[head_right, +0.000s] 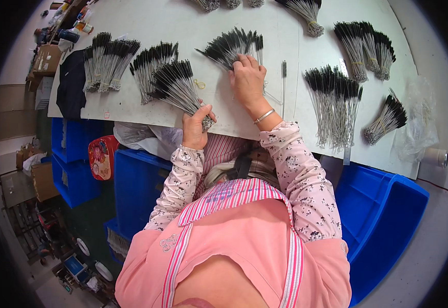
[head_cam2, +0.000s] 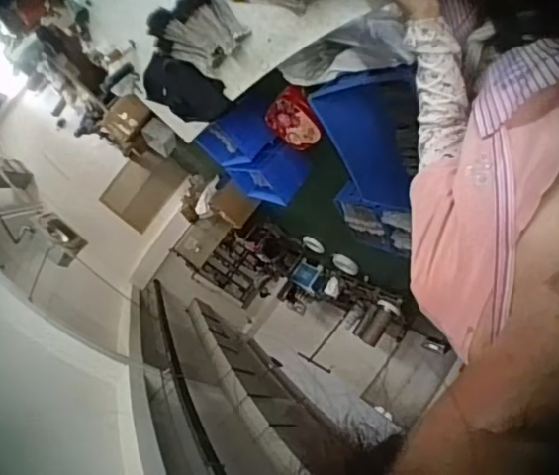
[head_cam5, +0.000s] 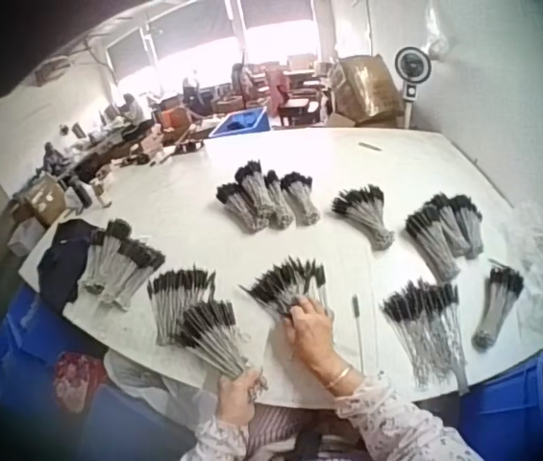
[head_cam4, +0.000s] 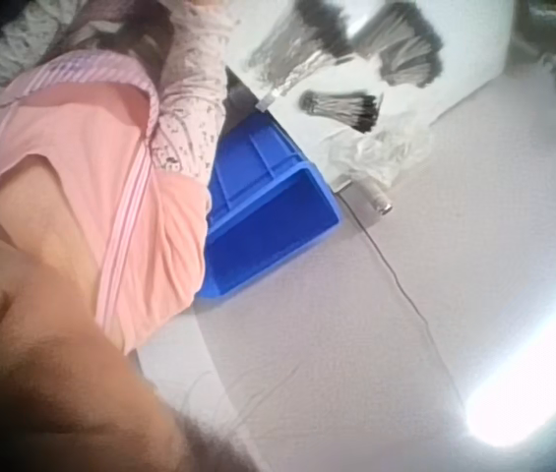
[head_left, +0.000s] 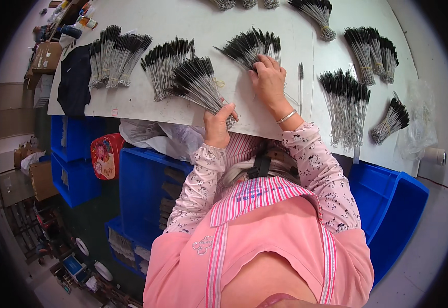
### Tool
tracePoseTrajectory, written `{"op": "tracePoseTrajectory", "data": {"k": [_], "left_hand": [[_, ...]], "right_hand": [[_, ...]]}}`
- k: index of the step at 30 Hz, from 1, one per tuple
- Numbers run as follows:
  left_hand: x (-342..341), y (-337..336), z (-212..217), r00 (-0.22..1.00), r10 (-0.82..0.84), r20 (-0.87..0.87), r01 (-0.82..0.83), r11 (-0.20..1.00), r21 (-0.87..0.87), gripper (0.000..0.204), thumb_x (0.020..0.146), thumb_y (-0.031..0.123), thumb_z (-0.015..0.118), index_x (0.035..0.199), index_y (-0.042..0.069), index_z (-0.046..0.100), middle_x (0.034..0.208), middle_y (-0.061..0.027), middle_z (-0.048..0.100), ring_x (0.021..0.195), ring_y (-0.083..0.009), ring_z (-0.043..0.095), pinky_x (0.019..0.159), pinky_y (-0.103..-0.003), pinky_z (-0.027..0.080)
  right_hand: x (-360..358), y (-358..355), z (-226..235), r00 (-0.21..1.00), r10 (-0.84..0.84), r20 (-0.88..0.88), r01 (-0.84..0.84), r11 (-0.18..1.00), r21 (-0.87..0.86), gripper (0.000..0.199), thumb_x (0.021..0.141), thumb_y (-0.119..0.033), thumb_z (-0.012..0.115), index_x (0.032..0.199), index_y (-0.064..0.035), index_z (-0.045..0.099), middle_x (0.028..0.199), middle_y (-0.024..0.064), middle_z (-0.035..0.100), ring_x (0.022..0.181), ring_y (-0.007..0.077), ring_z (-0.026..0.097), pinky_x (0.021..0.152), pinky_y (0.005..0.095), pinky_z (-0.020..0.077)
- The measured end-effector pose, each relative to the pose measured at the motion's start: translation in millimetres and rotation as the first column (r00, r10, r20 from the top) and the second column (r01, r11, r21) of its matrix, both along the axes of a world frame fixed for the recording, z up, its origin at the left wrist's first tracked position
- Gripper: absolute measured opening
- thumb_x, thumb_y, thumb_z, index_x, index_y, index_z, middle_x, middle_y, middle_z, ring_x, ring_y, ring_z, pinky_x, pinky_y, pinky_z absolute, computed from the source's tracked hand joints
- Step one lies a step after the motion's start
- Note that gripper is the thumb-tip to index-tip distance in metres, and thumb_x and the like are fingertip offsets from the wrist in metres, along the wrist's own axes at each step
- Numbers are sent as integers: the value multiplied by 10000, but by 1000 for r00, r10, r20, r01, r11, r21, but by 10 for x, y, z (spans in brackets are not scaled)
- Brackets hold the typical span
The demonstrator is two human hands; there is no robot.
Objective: The person gathers bundles of thin metal brushes with black bristles from a white table, aligns them, and secures them with rubber bands. The person repeatedly picks up bundles, adjusts their alignment, and places the finished bundles back on the table or into a blue bin.
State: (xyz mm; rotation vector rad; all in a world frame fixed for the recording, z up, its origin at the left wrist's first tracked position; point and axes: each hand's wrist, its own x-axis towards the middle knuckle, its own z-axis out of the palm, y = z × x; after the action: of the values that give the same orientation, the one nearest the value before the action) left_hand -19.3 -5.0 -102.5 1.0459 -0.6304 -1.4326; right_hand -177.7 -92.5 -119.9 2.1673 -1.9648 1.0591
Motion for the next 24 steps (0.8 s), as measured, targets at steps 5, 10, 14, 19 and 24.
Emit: {"op": "tracePoseTrajectory", "data": {"k": [5,10,14,19,24], "left_hand": [[-31,30,-26,1000,20,-21,-20,1000,12,250,779,-2,651,973,16,494,817,-47,525,607,-160,565,559,-311,504],[-34,45,-46,1000,25,-6,-25,999,42,314,772,2,648,1025,-6,464,772,-63,548,603,-174,573,570,-305,486],[-64,48,21,999,41,-9,-40,995,94,369,763,15,648,1063,-28,437,701,-73,562,591,-189,574,589,-298,469],[-83,59,59,999,18,47,-22,996,90,375,759,19,646,1067,-29,437,695,-71,571,580,-193,573,621,-298,462],[-105,70,97,1000,31,4,-31,995,97,333,759,14,646,1034,-9,460,717,-68,576,583,-187,572,635,-295,459]], "right_hand": [[-13,-99,28,992,-125,8,124,991,57,137,795,-195,660,877,-86,673,1140,43,637,1070,243,555,841,414,382],[17,-171,245,989,-137,53,144,978,-154,113,763,-198,672,826,-104,672,988,43,627,956,237,559,797,415,376],[87,-107,266,958,179,-224,-183,983,1,164,772,-250,687,800,-92,653,893,38,602,898,240,569,775,389,390],[223,-108,294,940,100,-326,-56,989,140,184,745,-259,690,780,-84,646,884,57,593,879,231,570,764,395,392],[223,-170,249,934,92,-344,-22,979,203,168,750,-247,676,760,-82,647,896,67,599,877,233,577,761,406,388]]}}
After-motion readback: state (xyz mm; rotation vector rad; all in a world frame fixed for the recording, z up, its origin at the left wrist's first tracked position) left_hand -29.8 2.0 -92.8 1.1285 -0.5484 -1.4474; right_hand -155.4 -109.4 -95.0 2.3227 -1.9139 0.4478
